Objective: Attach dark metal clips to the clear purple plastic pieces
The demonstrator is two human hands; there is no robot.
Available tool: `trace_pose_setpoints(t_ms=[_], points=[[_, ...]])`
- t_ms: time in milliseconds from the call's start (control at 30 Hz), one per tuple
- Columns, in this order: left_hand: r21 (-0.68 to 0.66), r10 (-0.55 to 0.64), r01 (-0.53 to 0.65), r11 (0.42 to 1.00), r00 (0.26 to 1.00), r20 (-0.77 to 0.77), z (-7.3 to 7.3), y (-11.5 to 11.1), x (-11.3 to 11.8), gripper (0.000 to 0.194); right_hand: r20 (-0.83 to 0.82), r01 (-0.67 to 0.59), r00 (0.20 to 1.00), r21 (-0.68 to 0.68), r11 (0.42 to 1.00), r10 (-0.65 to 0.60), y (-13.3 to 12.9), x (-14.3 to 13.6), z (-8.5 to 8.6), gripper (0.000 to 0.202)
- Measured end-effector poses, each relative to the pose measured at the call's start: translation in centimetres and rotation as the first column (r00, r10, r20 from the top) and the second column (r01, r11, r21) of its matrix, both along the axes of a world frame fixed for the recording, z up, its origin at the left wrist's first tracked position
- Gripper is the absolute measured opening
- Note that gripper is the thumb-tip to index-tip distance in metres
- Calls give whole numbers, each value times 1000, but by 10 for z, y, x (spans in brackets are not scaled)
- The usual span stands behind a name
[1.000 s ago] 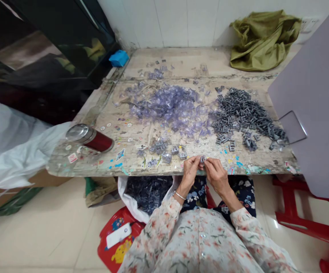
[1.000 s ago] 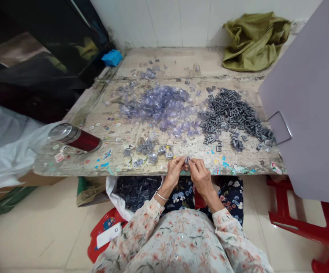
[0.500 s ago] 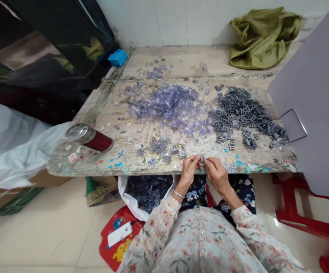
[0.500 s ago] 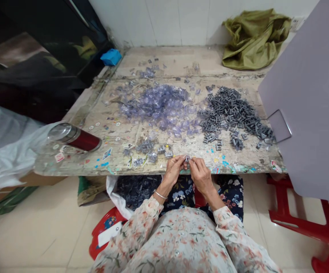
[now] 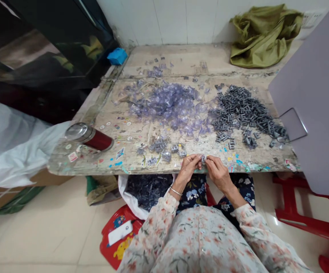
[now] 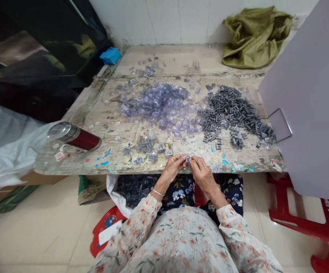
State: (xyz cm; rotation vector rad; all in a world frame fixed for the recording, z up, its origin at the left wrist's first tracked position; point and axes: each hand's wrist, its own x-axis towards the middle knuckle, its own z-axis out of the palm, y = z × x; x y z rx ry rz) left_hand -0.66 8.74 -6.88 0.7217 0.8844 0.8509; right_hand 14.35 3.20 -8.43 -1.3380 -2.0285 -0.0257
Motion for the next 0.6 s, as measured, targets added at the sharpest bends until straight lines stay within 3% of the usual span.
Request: trace_pose_setpoints(t_ms=[400,600], points=[[-8,39,-39,999,998,40,-2,-3,-1,33,-50,-12,999,-7,1000,11,-2,-6,-4,30],[-26,139,-137,990,989,49,-4,-6,5,33,-86,59,995,12,998,-58,-2,-14,1,27]])
